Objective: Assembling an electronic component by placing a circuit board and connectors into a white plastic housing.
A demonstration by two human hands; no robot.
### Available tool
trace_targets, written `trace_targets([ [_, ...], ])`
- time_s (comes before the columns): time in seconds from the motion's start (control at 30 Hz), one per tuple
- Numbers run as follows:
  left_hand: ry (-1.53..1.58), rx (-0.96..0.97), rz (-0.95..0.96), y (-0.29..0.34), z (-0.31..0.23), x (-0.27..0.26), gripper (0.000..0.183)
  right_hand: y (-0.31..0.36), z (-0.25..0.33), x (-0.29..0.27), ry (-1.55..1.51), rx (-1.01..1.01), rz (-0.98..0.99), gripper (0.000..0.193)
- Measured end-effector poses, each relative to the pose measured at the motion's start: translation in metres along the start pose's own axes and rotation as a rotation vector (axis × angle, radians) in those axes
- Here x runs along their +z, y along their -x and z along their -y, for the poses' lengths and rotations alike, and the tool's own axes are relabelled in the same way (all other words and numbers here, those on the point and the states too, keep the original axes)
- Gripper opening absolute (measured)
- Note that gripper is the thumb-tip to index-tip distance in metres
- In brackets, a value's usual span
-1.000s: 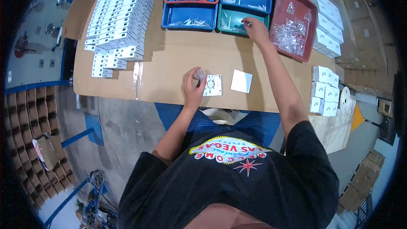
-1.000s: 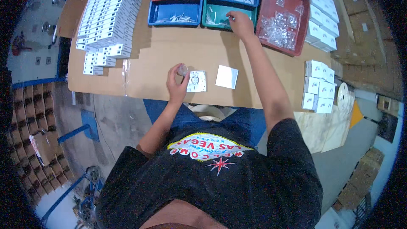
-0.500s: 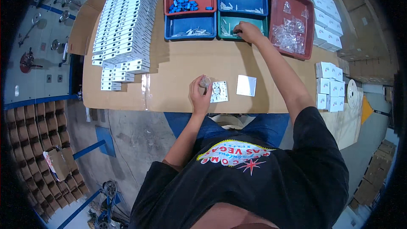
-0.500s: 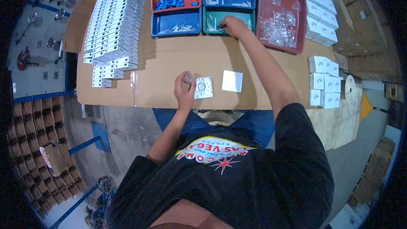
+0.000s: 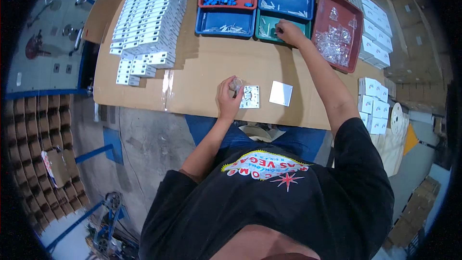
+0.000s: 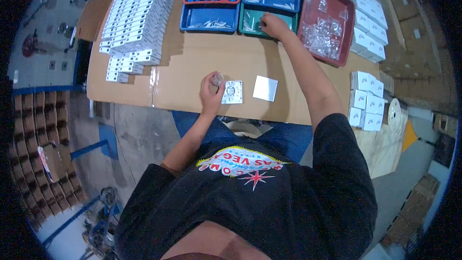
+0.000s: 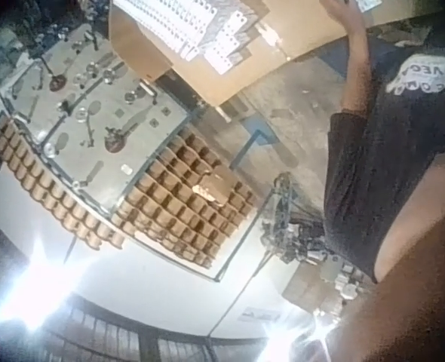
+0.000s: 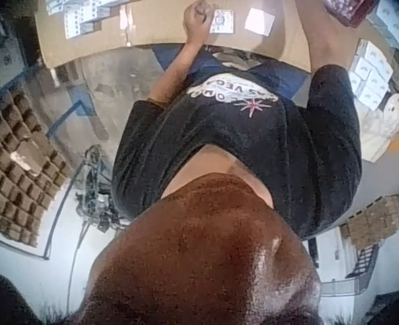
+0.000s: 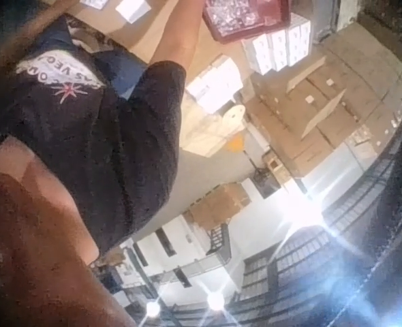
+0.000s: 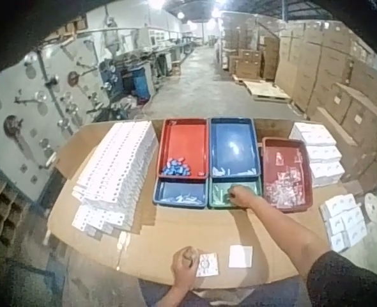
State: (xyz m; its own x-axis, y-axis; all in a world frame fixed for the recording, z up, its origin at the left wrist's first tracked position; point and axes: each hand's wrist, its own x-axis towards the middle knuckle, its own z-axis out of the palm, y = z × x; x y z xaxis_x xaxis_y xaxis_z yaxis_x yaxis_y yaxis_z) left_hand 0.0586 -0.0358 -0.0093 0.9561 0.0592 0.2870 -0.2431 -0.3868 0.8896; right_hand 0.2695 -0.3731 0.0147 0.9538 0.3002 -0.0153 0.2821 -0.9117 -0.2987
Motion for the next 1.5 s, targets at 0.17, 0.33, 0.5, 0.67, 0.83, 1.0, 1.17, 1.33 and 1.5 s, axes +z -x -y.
trace_targets([
  [0.17, -0.044, 0.029, -0.027, 0.002, 0.002, -0.005, 0.044, 0.010, 0.005, -0.006, -0.270, 0.100, -0.202, 0.021],
  [0.33, -0.018, 0.006, -0.020, 0.001, 0.000, -0.004, 0.045, 0.066, 0.021, 0.002, -0.754, 0.255, -0.438, 0.019],
  [0.5, -0.016, -0.019, -0.003, 0.000, -0.003, -0.007, 0.045, 0.132, 0.053, 0.028, -0.932, 0.526, -0.321, 0.022],
  [0.67, -0.019, 0.011, 0.003, 0.000, 0.007, -0.006, 0.045, 0.134, 0.050, 0.033, -0.971, 0.478, -0.447, 0.019],
  [0.83, 0.038, -0.003, -0.014, -0.001, 0.000, 0.000, 0.044, 0.091, 0.009, 0.021, -0.789, 0.404, -0.596, 0.020],
  [1.0, 0.056, -0.035, -0.042, 0.001, 0.004, -0.002, 0.044, 0.057, 0.009, 0.000, -0.530, 0.369, -0.461, 0.024],
  [1.17, 0.049, -0.090, -0.016, 0.000, 0.002, -0.001, 0.043, 0.043, 0.006, -0.001, -0.495, 0.357, -0.329, 0.025],
  [1.33, 0.058, -0.074, 0.005, -0.001, 0.001, -0.002, 0.042, 0.046, 0.017, 0.000, -0.470, 0.390, -0.360, 0.022],
  [1.5, 0.023, -0.049, 0.023, 0.001, 0.002, -0.004, 0.042, 0.051, 0.026, 0.007, -0.552, 0.430, -0.361, 0.022],
])
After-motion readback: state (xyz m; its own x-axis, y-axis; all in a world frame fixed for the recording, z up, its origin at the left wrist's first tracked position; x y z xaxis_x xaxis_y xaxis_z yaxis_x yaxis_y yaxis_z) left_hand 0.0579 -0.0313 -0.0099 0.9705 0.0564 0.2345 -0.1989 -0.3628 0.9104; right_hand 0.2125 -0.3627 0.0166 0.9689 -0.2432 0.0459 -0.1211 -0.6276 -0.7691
